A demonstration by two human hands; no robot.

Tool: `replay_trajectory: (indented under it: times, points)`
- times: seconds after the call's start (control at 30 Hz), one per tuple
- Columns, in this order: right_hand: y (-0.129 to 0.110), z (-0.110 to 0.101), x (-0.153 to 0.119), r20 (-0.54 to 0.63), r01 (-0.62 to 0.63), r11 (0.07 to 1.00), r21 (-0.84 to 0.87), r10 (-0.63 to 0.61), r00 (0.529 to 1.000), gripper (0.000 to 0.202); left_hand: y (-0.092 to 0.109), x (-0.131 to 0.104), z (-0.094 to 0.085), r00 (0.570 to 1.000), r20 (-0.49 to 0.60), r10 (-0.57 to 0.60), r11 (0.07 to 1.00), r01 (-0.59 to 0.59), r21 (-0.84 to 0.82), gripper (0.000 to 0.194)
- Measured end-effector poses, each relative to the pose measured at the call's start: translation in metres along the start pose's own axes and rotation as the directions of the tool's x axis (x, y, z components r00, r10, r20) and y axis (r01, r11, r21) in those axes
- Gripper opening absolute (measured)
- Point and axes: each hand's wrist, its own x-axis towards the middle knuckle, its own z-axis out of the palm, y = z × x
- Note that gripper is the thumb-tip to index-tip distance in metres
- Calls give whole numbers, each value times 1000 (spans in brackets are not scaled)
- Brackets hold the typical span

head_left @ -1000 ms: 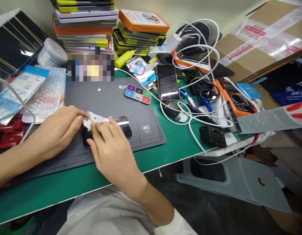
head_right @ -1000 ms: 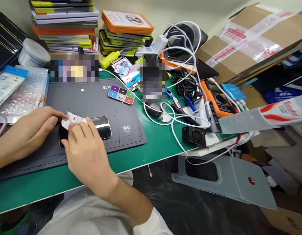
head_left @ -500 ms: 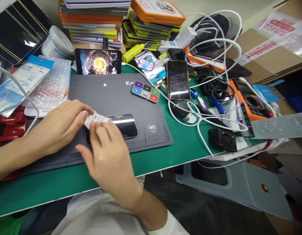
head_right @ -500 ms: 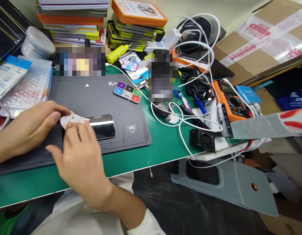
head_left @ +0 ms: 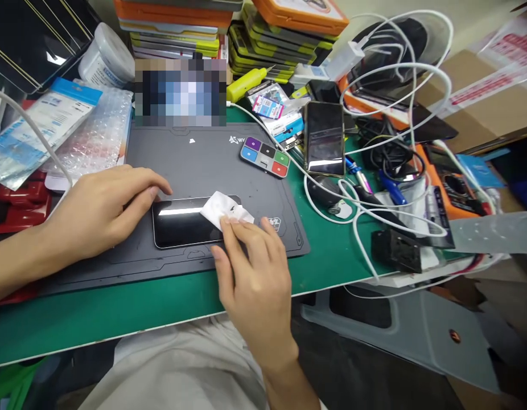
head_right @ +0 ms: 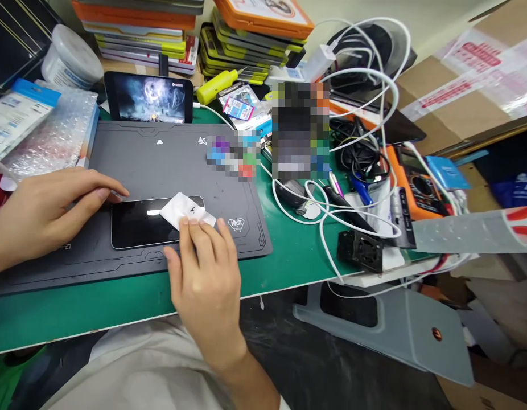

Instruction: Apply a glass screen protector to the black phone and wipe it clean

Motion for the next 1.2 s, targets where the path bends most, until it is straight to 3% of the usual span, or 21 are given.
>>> replay_trajectory:
  times: [0.2,0.3,0.43,0.63,0.8,0.97,1.1,1.2]
  points:
    - [-62,10,-1,36,32,993,111,-37,999,38,-1,1,-1,999,3,-43,999,43,-30,42]
    - [-76,16,6,46,70,978,195,-80,996,41,-1,2,-2,998,20,-59,996,60,-59,41]
    - [-57,11,6,90,56,965,254,-81,993,37,0,2,-3,997,23,-70,995,71,-63,42]
    - [-2,-7,-15,24,-40,996,82,38,999,35,1,2,-1,998,16,-54,997,54,-59,44]
    - [19,2,-4,9,-64,994,91,63,998,34,3,1,-1,995,11,-100,991,101,-87,47]
    - [8,12,31,93,-54,991,123,43,995,38,4,-1,0,991,-20,-132,978,127,-168,59]
    - [-23,16,46,235,26,980,199,-74,969,45,9,-3,-4,992,-5,-126,967,122,-224,66]
    - [-45,17,45,262,77,966,246,-142,954,50,11,-4,-6,990,0,-140,962,136,-237,72]
